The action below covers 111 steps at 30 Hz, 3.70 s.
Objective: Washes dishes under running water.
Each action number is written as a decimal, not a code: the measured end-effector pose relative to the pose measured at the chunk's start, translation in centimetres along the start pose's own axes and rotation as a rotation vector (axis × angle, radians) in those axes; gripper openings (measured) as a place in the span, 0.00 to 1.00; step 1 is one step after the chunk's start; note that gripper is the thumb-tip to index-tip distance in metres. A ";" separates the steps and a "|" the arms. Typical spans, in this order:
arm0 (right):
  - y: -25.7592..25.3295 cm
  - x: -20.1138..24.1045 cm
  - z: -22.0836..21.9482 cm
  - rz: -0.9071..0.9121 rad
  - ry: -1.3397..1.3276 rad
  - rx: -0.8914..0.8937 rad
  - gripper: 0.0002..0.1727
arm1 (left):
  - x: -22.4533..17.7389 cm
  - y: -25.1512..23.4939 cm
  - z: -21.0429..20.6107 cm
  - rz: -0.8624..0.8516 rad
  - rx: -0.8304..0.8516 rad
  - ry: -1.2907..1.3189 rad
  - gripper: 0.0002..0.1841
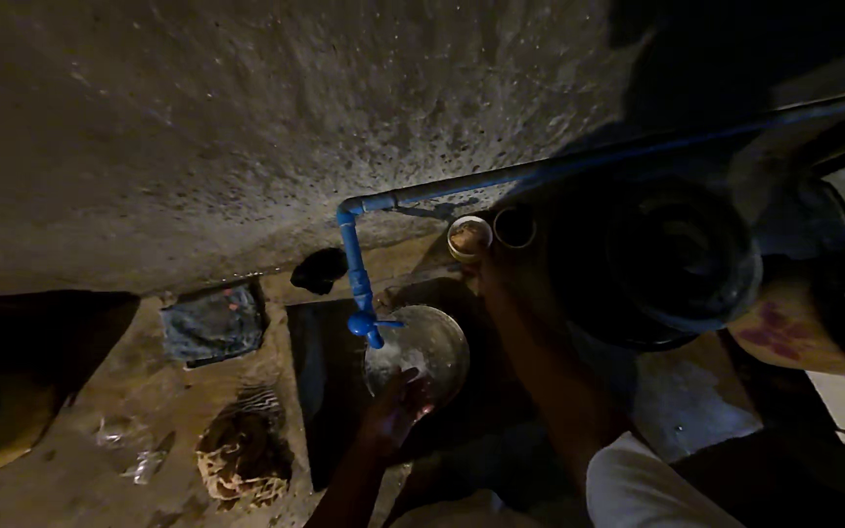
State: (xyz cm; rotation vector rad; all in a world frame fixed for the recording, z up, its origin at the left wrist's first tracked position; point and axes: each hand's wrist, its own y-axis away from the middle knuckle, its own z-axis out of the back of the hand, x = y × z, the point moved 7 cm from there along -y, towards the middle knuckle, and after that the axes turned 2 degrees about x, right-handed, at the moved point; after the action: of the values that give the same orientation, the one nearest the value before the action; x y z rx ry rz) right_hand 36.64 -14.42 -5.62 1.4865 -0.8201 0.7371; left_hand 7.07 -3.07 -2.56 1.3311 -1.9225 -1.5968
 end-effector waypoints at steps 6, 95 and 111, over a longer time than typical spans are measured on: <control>4.4 3.8 0.4 0.149 0.882 -0.010 0.34 | 0.8 0.3 4.4 -0.034 -0.063 -0.043 0.22; 22.1 -13.6 -9.5 0.420 1.215 1.169 0.43 | -6.0 -1.7 7.1 -0.390 -0.456 -0.927 0.22; 13.6 1.6 1.5 -0.013 0.814 0.778 0.14 | -4.0 -0.3 -0.4 -0.262 0.364 -0.752 0.14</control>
State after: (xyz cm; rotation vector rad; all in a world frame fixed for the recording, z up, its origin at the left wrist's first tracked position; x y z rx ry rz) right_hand 26.13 -16.34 3.06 1.6208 0.1361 1.6197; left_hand 9.62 -0.11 -1.44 1.2510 -2.6632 -2.1794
